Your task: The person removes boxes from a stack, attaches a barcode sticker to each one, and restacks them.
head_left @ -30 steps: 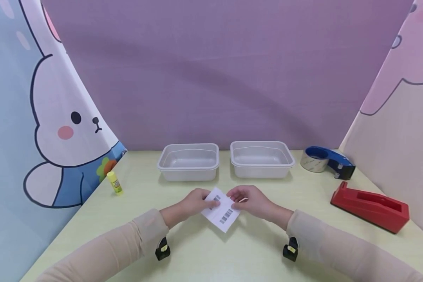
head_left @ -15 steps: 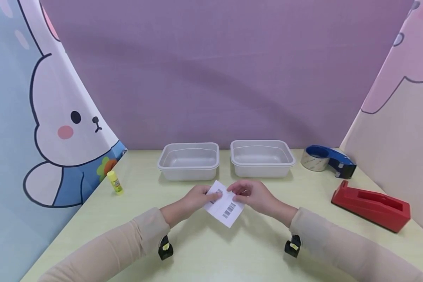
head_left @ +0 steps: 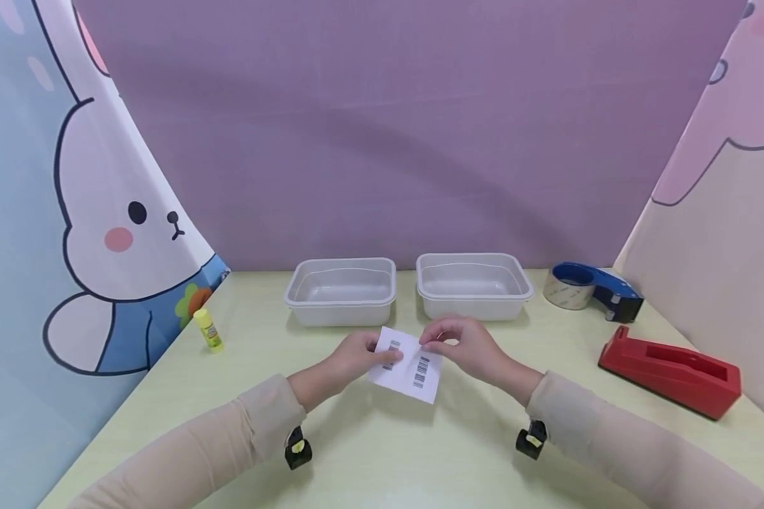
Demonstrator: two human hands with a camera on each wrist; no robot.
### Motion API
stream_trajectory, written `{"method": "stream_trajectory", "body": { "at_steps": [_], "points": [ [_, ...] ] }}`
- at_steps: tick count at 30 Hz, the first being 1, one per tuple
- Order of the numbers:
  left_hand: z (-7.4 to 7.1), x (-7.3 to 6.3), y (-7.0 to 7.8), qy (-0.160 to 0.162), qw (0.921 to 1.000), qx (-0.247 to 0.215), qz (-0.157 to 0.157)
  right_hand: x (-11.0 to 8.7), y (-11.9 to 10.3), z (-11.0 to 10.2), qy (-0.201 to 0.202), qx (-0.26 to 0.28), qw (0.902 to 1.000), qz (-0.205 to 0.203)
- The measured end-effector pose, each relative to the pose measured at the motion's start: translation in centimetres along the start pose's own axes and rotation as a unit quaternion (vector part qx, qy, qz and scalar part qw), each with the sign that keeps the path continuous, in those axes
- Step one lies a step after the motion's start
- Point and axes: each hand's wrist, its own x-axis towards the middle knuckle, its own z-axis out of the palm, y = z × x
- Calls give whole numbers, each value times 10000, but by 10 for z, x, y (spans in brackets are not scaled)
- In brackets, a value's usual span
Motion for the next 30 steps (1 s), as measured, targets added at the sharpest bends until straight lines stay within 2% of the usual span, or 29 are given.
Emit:
{"method": "stream_trajectory", "body": {
  "at_steps": [5, 16, 25, 30],
  "points": [
    [-1, 0, -2, 39, 10000, 35, 11, -1, 0, -2, 55, -81, 9999, 57],
    [0, -4, -6, 45, 9999, 131, 73, -1, 1, -8, -93, 206, 9990, 389],
    [2, -8, -13, 170, 9985, 519, -38, 0, 3, -14, -52, 534, 9968, 585],
    [2, -10, -19, 11, 9974, 725, -44, 2, 2, -16, 28, 621, 9950, 781]
  ]
}}
